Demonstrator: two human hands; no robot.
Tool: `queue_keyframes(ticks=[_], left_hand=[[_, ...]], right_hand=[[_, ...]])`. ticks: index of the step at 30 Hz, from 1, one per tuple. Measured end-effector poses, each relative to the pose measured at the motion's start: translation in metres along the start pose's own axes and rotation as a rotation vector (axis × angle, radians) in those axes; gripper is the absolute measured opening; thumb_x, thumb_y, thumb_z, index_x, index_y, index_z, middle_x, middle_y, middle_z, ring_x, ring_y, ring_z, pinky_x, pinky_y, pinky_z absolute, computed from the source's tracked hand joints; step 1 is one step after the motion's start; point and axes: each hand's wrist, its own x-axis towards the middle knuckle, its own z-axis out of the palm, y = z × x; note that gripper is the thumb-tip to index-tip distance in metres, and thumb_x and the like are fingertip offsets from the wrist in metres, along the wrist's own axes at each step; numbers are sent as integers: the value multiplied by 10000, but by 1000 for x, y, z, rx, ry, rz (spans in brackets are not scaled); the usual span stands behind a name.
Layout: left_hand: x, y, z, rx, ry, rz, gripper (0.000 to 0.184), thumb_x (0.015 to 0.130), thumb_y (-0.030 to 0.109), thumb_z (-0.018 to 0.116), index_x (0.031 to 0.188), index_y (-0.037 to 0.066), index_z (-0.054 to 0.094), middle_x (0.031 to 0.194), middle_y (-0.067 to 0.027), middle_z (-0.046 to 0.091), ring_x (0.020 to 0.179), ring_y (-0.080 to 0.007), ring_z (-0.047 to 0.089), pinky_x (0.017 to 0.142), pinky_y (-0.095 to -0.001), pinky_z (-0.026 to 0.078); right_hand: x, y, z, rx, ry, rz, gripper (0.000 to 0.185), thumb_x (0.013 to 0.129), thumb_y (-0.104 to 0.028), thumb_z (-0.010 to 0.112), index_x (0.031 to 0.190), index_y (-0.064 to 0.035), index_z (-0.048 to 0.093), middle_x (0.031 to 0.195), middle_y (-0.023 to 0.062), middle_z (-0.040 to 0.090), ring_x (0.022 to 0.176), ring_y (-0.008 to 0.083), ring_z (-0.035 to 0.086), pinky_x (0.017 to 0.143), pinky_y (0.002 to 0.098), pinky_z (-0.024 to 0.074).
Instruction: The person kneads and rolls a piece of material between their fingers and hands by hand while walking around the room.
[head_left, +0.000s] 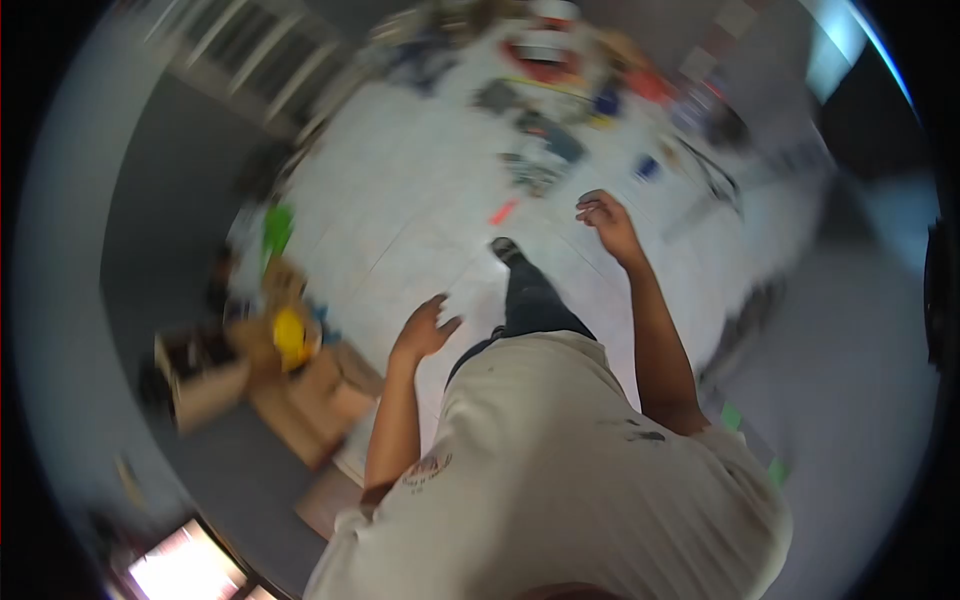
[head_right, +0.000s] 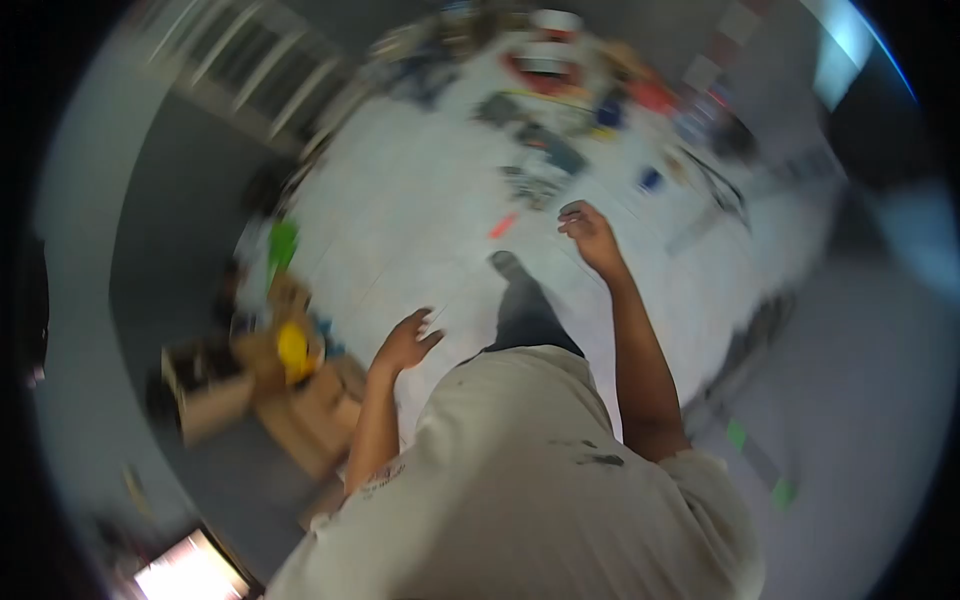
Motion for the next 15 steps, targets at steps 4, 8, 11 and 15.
queue_keyframes(ticks=[4,8,11,15], left_hand=[[12,-36,28,205,-249,14,786,920,388,814,1552,57,485,1418,-296,627,1252,-404,664,1010,-466,569],[-16,-13,52,426,-296,68,760,937,398,795,1550,70,487,1366,-270,669,1130,-358,720,951,-441,582],[-46,28,96,446,-242,45,725,956,398,772,1538,64,497,1335,-264,687,1090,-345,735,930,-437,584],[-60,80,165,576,-312,147,705,972,399,757,1535,64,494,1334,-269,683,1097,-355,734,945,-445,579]], right_hand=[[-263,62,-125,-785,370,270,28,971,-58,605,965,-51,631,951,118,716,900,211,722,747,384,560],[-512,98,-213,-177,951,559,331,1004,-313,724,889,-30,598,743,138,679,695,217,681,617,423,546],[-626,66,-285,-575,1163,671,410,951,-330,826,865,-48,541,775,125,677,686,186,668,583,360,559],[-710,68,-384,-882,1301,678,424,935,-417,825,1005,-74,585,789,137,715,676,298,694,669,403,569]])
